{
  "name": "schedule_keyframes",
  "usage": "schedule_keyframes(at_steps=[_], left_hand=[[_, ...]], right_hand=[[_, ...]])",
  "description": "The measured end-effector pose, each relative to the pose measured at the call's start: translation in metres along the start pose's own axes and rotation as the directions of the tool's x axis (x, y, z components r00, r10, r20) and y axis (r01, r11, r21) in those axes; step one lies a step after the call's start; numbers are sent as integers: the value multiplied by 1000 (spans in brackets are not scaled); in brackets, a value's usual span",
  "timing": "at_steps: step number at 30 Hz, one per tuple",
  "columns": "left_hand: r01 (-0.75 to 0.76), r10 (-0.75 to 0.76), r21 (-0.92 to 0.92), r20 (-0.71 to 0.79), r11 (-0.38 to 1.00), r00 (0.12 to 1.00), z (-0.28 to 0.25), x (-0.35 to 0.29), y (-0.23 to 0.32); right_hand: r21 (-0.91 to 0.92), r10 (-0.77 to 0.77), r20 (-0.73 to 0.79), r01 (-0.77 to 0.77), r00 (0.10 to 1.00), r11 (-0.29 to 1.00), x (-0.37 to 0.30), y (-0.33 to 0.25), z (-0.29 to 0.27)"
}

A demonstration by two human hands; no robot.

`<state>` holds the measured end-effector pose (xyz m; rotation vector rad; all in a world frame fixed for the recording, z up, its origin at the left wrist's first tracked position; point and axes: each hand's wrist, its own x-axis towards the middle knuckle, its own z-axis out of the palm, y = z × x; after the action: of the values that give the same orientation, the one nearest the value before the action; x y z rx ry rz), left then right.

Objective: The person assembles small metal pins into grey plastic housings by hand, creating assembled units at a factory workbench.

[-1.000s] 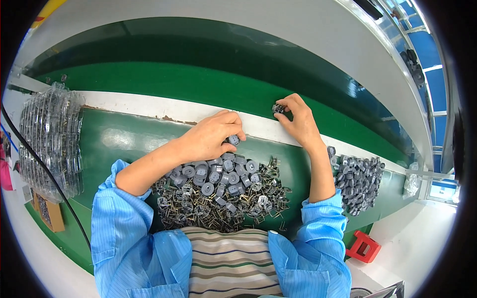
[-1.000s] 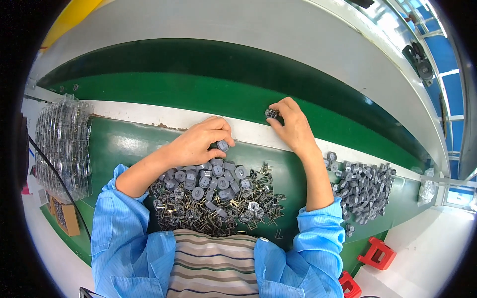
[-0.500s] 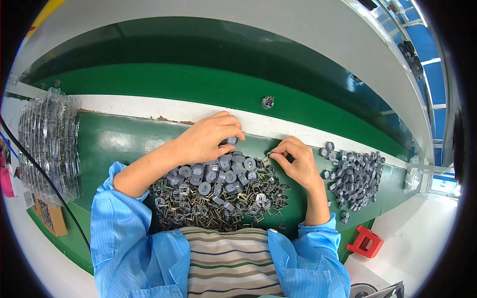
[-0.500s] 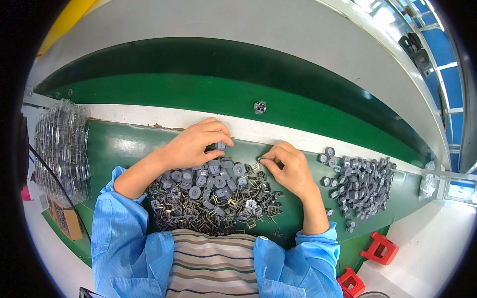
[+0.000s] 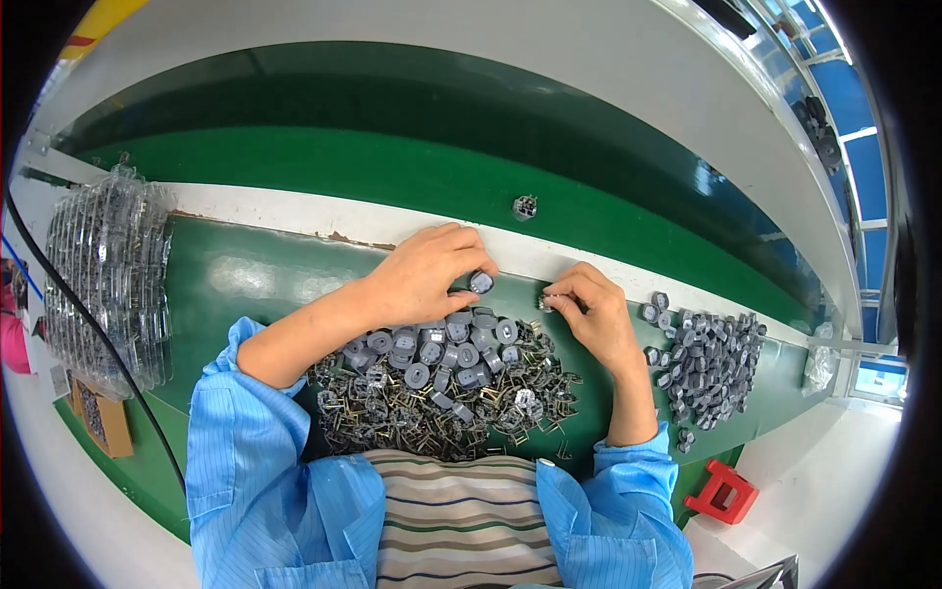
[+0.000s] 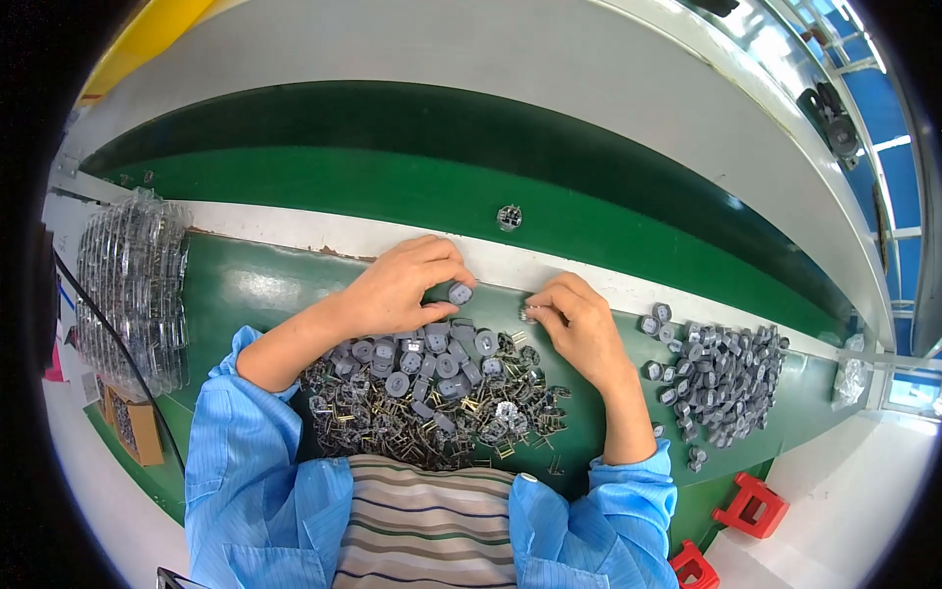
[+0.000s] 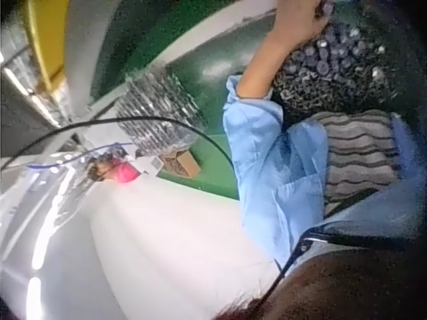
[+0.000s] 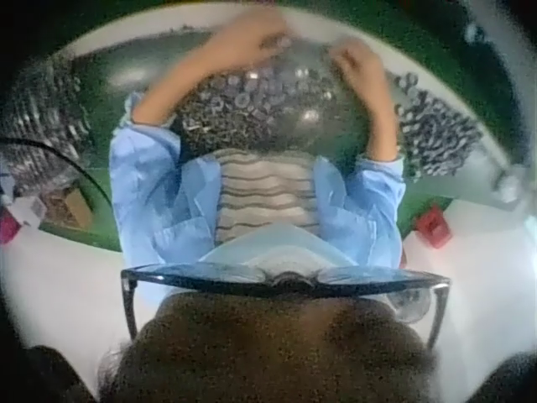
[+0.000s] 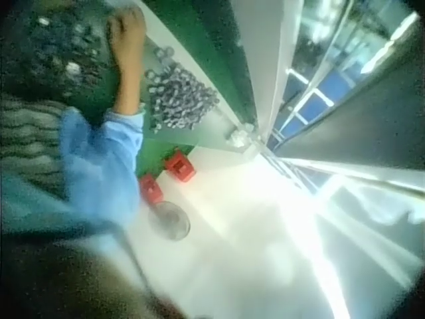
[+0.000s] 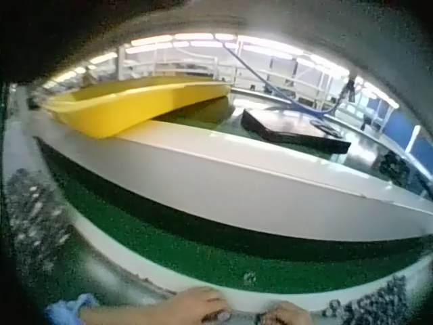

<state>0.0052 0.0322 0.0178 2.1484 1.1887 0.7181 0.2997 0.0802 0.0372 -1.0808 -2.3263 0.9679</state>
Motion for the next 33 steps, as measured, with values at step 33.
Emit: schedule_keyframes(at_steps=[33], left_hand=[[55,-57,-50,-47,997,997,1,5,-6]], right_hand=[[-4,-183,-4,183,983,983,36,-28,34]])
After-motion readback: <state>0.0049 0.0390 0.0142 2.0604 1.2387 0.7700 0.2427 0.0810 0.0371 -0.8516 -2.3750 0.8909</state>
